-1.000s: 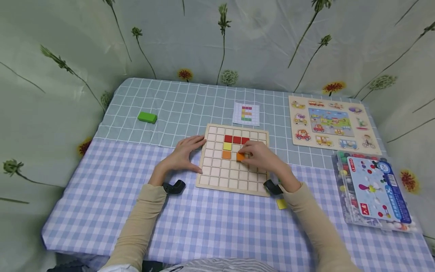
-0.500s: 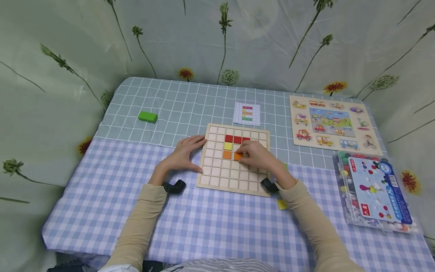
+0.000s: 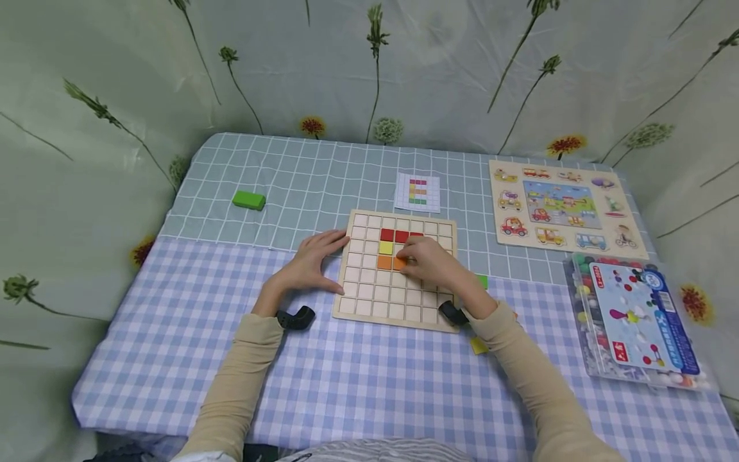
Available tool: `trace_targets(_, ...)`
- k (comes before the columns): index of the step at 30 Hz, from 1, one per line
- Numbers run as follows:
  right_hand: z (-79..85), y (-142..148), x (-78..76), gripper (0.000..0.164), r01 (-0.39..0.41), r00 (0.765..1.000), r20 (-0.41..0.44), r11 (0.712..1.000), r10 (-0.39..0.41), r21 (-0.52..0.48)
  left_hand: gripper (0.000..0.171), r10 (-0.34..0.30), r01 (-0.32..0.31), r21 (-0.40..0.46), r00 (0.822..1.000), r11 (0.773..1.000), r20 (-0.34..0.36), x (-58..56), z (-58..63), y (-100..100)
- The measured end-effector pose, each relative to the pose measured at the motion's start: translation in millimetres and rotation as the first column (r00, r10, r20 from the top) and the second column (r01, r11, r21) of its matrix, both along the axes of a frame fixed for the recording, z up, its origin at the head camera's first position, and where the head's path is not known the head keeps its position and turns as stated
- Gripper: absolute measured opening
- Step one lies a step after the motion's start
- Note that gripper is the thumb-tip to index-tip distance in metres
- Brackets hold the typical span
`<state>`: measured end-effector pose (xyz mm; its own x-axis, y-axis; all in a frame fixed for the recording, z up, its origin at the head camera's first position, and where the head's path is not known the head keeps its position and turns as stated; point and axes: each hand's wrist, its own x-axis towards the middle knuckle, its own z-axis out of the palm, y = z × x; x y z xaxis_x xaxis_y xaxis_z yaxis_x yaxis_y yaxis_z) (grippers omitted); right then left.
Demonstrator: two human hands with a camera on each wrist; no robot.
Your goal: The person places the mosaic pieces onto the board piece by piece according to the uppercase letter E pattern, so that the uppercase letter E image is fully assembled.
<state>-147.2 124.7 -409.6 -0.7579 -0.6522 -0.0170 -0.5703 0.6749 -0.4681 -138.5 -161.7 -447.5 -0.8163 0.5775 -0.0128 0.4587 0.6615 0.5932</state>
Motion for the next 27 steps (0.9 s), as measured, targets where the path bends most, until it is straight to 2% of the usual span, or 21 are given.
trace_targets(7, 4.5, 11.7, 7.8, 0.022, 0.021, 0.998, -0.059, 0.999, -0.023, -0.03, 0.107, -0.012, 0.012, 0.0, 1.0, 1.0, -0.024, 0.2, -2.2, 0.0)
trace_targets(15, 9.2, 42.5, 22.8, 0.023, 0.116, 0.993, -0.015, 0.993, -0.116, -0.04, 0.108, -0.003, 0.003, -0.001, 1.0, 1.0, -0.014, 0.0, -1.9, -0.6)
trace_targets(20, 6.7, 67.7, 30.8, 0.023, 0.143, 0.989, -0.032, 0.989, -0.145, -0.042, 0.107, 0.007, -0.007, 0.002, 1.0, 1.0, -0.006, 0.0, -1.2, 0.3)
trace_targets(27, 12.3, 96.9, 47.5, 0.025, 0.242, 0.97, -0.029, 0.97, -0.242, -0.012, 0.107, 0.002, -0.002, 0.007, 1.0, 1.0, -0.017, -0.1, -2.5, 0.0)
